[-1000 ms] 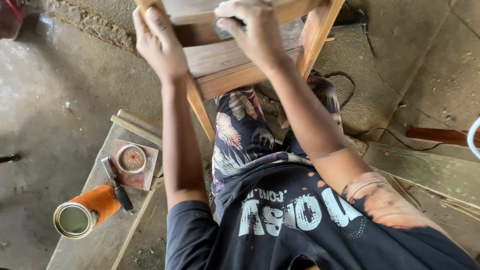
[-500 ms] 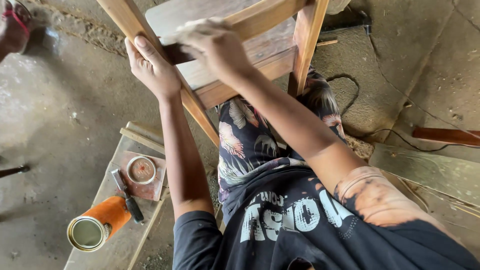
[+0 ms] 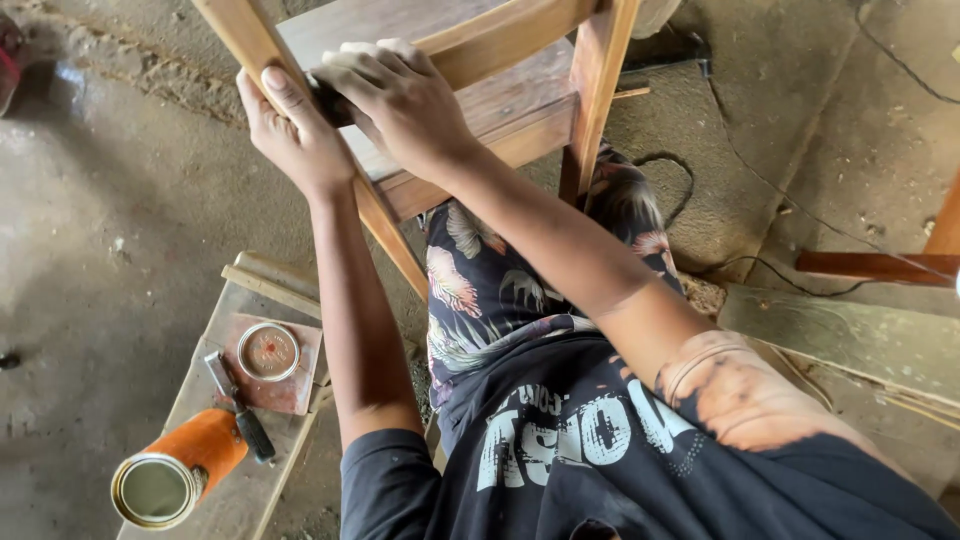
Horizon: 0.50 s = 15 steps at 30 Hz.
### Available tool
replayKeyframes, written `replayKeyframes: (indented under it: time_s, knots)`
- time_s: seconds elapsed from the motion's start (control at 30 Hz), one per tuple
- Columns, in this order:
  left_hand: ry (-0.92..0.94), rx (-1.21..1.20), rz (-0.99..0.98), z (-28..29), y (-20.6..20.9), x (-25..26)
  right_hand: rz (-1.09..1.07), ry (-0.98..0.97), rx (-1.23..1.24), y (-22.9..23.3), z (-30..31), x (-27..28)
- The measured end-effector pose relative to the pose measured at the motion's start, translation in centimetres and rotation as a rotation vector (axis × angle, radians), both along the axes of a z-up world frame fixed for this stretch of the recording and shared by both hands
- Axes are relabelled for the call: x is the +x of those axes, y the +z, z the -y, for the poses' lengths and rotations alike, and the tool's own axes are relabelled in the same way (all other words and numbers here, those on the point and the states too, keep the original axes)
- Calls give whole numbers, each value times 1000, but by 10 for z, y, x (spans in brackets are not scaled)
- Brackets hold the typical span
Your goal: Sanding a wooden chair using a sanding block to smooth the surface and prepare it for finishing.
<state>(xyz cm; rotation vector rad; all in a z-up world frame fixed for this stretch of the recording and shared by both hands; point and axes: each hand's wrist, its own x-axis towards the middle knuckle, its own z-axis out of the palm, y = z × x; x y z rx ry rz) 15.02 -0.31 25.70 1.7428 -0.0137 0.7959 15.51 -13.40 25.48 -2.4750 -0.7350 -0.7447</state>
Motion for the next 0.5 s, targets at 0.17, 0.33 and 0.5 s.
replayKeyframes:
  time_s: [0.17,0.33,0.5]
  knots:
    - [30,2,18,0,5,-2,-57,-217,-33,4,90,-11]
    - [6,-31,11,0,9,-5,17,-491,-102,-18,153,4]
    - [-29,-46,32,0,15,-8,77,-417,-193,-11,172,2]
